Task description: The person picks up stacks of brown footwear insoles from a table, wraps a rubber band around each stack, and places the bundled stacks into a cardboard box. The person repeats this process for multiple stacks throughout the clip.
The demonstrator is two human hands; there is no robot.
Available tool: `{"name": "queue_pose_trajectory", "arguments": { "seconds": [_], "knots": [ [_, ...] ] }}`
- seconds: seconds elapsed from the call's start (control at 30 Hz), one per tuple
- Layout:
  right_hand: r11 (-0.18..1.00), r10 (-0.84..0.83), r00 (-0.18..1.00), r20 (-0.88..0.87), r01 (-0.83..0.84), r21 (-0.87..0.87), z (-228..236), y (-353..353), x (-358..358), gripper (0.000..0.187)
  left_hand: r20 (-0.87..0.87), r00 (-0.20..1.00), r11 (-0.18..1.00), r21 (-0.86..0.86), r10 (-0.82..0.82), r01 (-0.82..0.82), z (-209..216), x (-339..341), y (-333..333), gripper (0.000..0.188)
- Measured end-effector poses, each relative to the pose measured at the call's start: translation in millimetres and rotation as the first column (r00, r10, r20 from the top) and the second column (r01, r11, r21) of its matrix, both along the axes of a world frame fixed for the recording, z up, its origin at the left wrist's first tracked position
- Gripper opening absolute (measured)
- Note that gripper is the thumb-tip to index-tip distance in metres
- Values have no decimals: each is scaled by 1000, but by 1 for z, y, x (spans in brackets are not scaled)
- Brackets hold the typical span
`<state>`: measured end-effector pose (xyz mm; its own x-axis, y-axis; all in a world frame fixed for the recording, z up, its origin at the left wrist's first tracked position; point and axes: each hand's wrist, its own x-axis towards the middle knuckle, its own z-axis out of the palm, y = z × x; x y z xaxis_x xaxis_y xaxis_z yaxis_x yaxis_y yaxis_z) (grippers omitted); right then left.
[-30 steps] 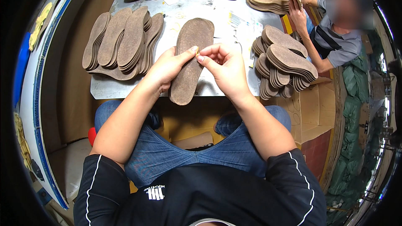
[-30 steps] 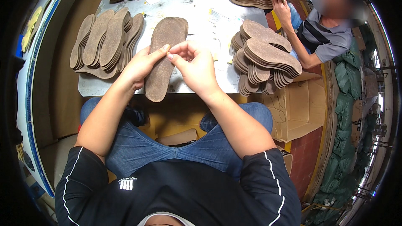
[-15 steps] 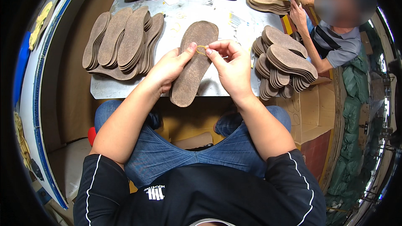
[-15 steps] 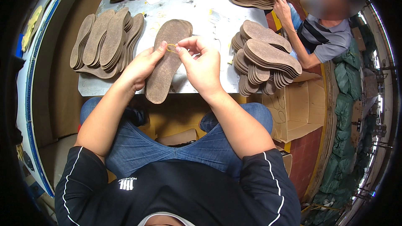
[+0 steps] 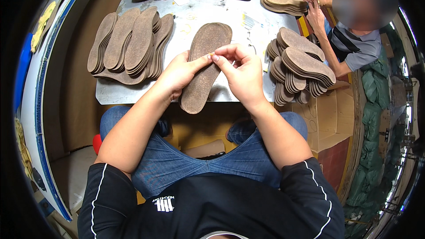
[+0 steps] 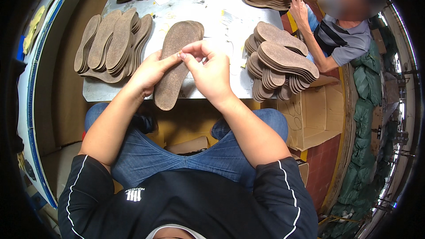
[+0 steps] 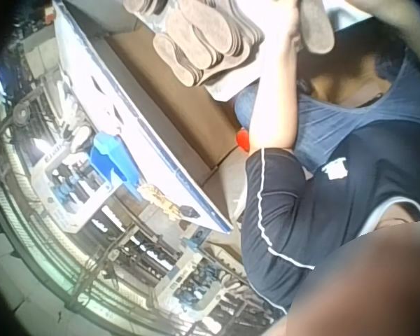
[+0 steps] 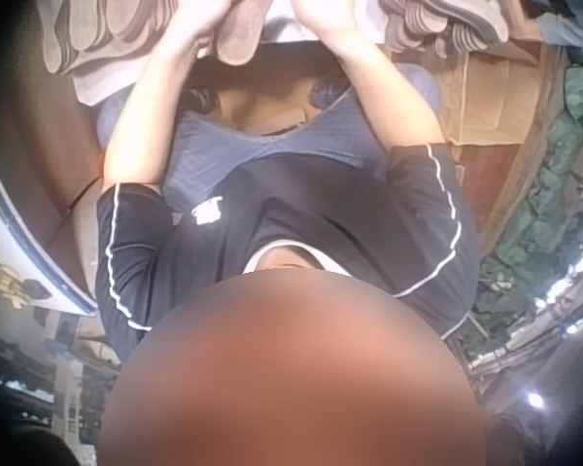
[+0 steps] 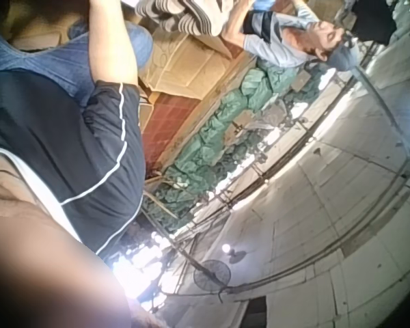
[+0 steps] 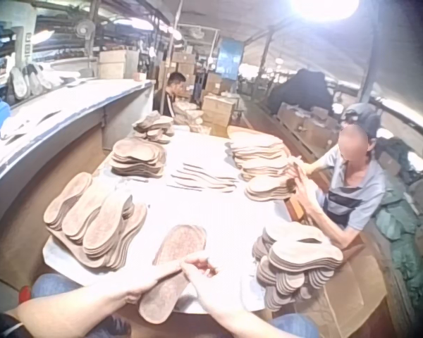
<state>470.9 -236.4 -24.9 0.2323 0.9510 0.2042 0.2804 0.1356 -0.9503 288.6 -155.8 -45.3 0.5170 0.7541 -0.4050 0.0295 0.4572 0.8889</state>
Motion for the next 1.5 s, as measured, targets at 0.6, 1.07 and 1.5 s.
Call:
{"name": "queue_pose_trajectory", "arguments": {
  "seconds": [0.6, 1.07, 1.5],
  "knots": [
    [949, 198, 972, -126, -158, 271, 91, -23, 38, 14, -548, 807, 396, 806, 219, 440, 8, 12, -32, 60],
    [920, -31, 467, -883, -331, -208, -19, 24, 83, 15, -5, 991, 424, 903, -136, 63, 46, -15, -10, 61],
    [891, -18, 125, -992, -448, -72, 15, -15, 55, 25, 387, 829, 913, -223, 404, -341, 26, -22, 27, 58]
  ]
}}
